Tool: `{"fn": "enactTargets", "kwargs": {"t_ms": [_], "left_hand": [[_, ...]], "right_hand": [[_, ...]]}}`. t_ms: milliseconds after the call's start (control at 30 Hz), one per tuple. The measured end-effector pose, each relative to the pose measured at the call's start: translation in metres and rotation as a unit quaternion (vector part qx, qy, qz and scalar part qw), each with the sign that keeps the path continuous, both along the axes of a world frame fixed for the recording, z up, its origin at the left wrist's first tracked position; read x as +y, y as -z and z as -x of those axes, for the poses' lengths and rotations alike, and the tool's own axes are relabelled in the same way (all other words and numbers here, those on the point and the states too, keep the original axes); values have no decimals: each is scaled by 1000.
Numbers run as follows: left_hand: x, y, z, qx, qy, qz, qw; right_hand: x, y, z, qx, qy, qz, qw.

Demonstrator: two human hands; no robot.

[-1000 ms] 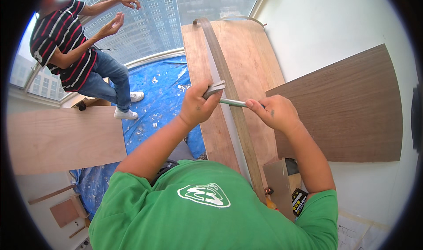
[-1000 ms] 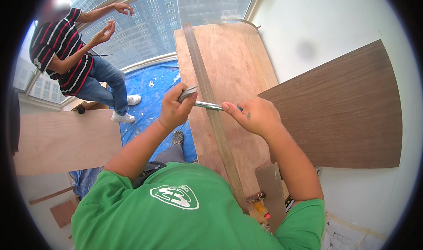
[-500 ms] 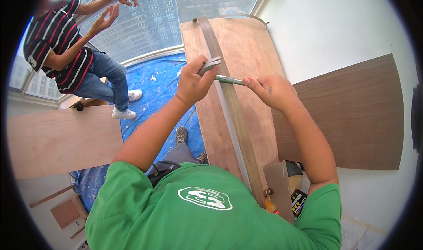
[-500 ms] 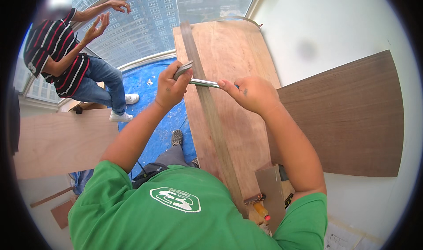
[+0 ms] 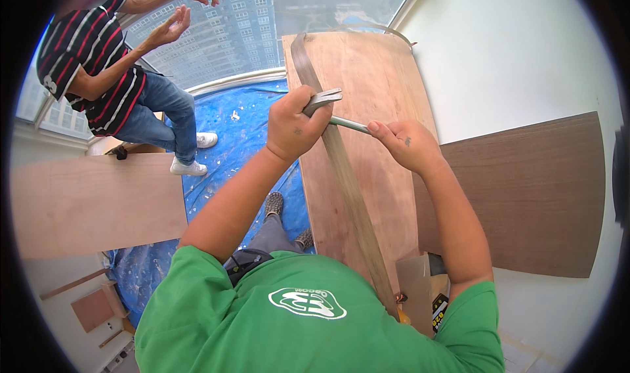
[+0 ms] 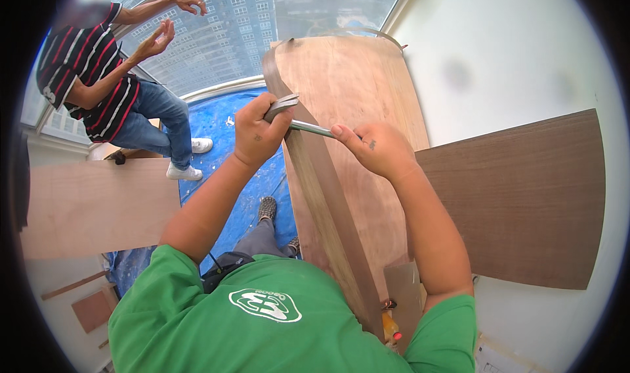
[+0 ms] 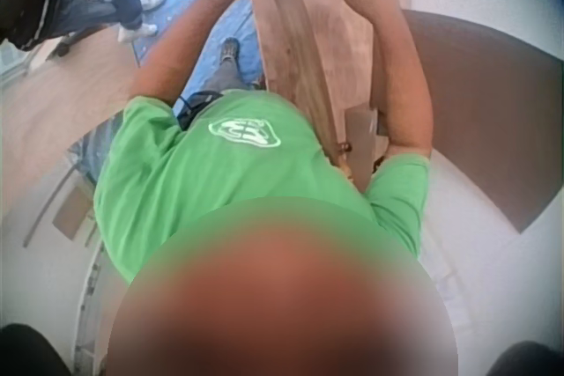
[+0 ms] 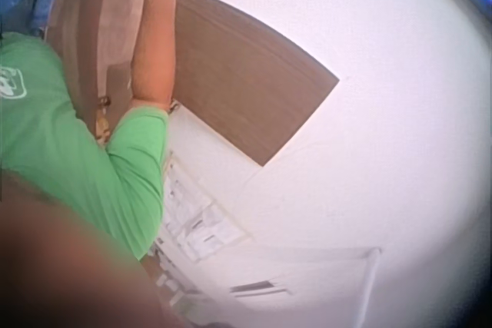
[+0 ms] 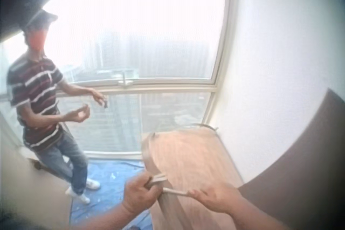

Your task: The person uses a hammer to tap a wooden trim piece onto a curved wooden panel, repeatedly adjusting its position and striking it to secure it. Another person stands nearby and gestures while the work continues.

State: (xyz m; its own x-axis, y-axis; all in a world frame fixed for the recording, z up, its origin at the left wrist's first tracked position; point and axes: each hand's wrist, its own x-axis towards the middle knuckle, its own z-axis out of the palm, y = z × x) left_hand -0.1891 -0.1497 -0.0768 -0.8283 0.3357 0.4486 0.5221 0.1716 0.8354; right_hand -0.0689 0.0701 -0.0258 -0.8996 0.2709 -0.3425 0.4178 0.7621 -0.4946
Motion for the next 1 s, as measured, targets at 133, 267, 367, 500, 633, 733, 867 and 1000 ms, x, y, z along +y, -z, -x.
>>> {"fn": "enactTargets", "kwargs": {"t_ms": [133,267,367,500,633,733,867,1000], "left_hand": [[16,-4,3,0,-28,-12,1000],[40,-7,6,-10,-30,-40,999],[54,-7,7,-17,-31,-29,999],[63,-6,2,2,-71,-41,997],[65,-1,-2,-28,-83,-55,995],[65,8,3,-124,-53,-63,989],[63,19,10,-137,-58,-87,985],[55,13,22,-187,29,-140,972]], "right_hand": [[8,2,-4,20,24,20,999],[23,-5,-6,28,39,6,999],[31,-6,-8,29,42,7,999],[34,-7,-16,50,28,30,998],[27,-16,-14,62,12,117,991],[22,-28,-1,84,-21,20,996],[16,-35,15,47,-46,-69,995],[18,-30,32,41,-59,-64,995]]}}
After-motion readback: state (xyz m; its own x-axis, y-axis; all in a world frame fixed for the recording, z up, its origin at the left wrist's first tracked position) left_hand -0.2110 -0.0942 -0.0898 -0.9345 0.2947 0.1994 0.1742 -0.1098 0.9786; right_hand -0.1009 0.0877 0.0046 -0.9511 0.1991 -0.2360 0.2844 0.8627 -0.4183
